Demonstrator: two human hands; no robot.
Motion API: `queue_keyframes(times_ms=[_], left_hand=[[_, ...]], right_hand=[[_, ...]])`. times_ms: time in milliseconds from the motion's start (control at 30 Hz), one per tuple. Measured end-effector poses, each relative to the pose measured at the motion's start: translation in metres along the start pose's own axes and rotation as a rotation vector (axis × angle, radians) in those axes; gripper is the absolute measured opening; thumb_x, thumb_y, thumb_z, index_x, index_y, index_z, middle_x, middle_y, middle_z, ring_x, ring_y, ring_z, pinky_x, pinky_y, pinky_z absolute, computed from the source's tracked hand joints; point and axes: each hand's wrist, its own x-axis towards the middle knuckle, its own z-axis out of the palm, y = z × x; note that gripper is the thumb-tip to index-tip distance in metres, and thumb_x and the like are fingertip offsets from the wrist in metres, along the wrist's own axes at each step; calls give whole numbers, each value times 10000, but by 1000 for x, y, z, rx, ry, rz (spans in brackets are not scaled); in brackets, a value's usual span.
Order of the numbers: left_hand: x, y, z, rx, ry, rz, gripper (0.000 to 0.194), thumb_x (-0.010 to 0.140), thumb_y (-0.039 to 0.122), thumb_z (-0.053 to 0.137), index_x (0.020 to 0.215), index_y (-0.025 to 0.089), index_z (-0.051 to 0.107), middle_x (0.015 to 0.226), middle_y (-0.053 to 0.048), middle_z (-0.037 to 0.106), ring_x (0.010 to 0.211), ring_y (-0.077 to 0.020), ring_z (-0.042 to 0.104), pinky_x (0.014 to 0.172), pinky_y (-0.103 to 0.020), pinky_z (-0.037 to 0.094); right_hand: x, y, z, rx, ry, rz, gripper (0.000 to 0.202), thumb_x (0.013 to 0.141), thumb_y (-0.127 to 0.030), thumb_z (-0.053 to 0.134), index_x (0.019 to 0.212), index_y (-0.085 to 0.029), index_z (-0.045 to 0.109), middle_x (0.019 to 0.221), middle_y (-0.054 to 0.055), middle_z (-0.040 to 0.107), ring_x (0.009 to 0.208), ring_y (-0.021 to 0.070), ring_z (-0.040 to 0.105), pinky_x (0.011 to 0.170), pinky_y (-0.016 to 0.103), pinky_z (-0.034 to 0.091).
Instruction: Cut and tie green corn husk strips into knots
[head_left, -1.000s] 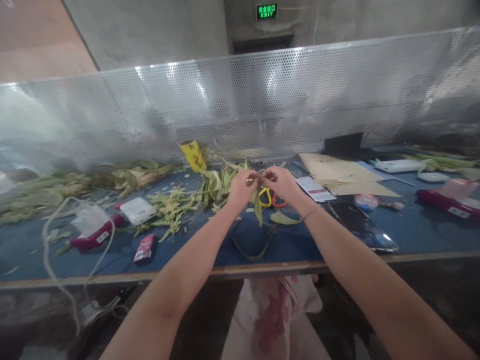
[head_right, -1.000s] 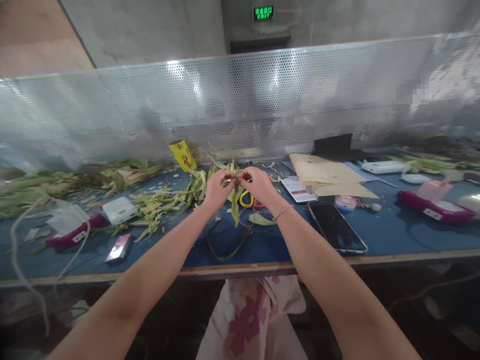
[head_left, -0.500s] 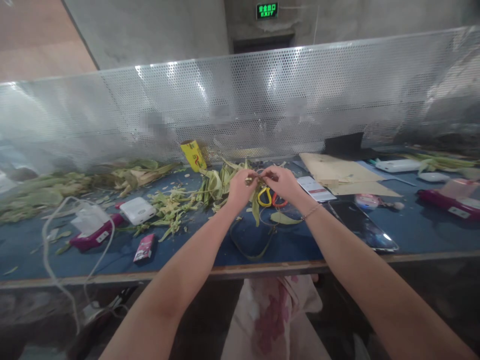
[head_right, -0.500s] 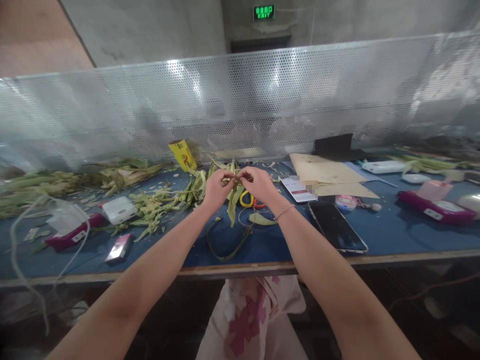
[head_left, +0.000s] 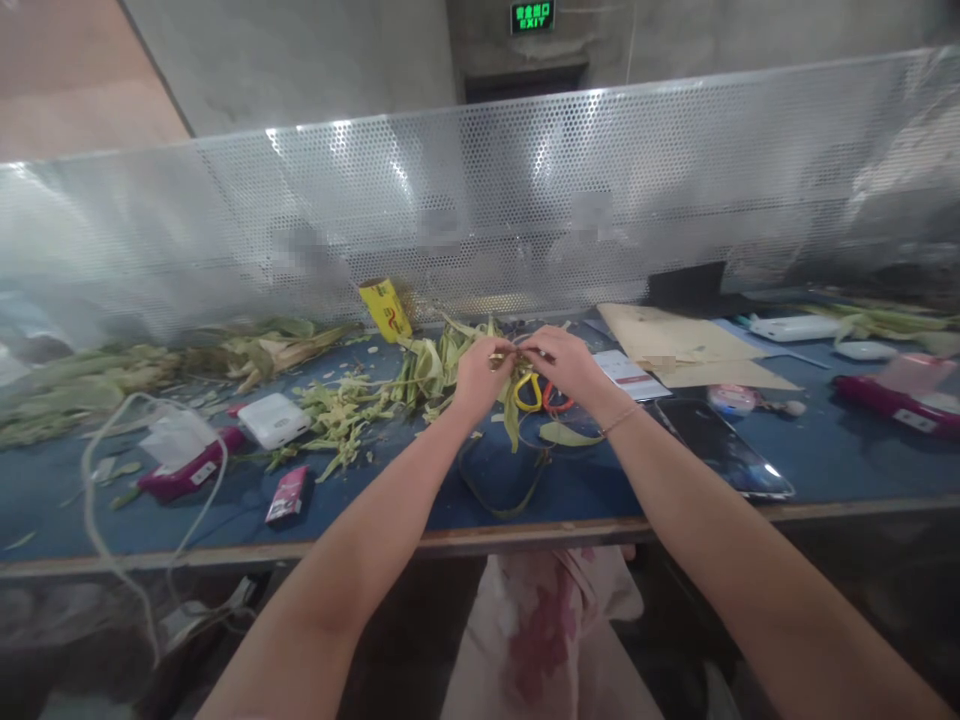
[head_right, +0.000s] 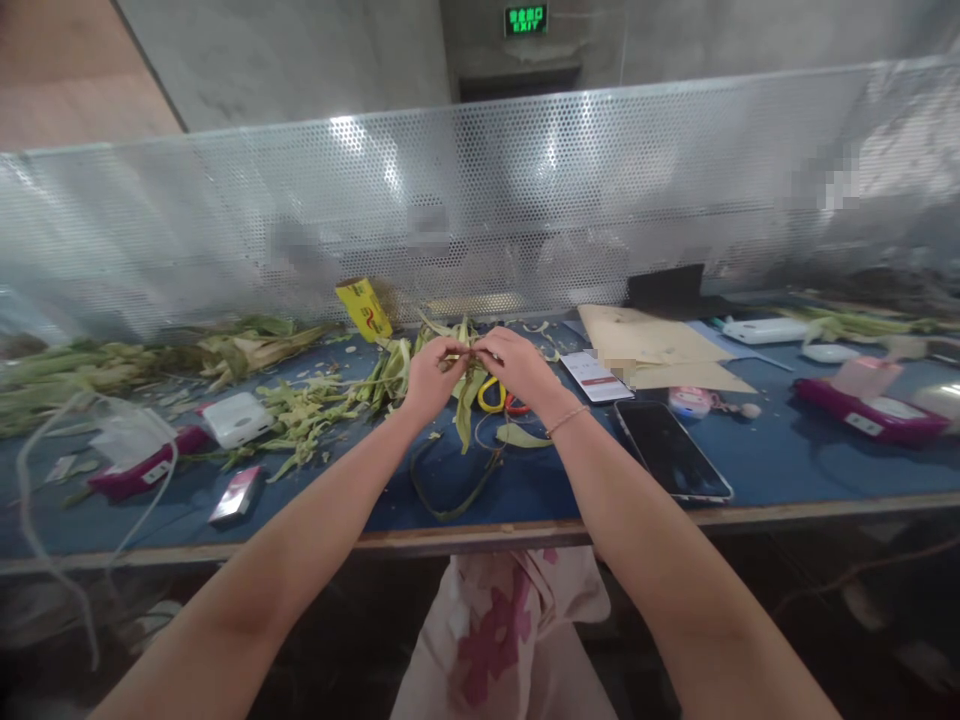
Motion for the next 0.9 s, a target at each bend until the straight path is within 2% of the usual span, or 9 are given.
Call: queue_keyframes(times_ms=[100,300,567,667,900], left_hand=[[-1,0,2,-61,-2,-57,78,744,140,583,767,183,643,823,-41,669,805,-139,612,769,-290,498],[1,1,7,-290,47,-276,31,712,150,625,714,159,655,742,-34,675,728,-132,622,763,-307,512],[-1,-8,16,-651,117,-460,77,661,197,673,718,150,651,717,-27,677,665,-110,625,753,-314,525],[0,-7,17,-725,114,-514,109,640,198,698,709,140,639,717,-34,675,667,-115,635,778,-333,521],[2,-5,15,-794,165,-606,166,525,180,745,636,130,633,661,-28,656,647,-118,620,784,-327,490]], right_hand=[[-2,3,3,-32,23,-20,190,836,-166,479,860,-202,664,864,65,655,858,183,599,812,321,467],[-4,1,8,-119,89,5,168,813,-131,471,822,-195,627,860,64,646,838,169,593,788,282,461],[-6,-2,8,-364,49,-44,206,832,-131,416,725,-191,581,777,59,600,739,155,549,659,249,403],[-5,-3,9,-384,47,3,179,792,-118,441,684,-190,563,747,52,581,700,152,532,628,251,380],[-3,-5,12,-274,11,156,98,693,-133,508,631,-188,559,715,32,584,662,142,519,637,254,372]])
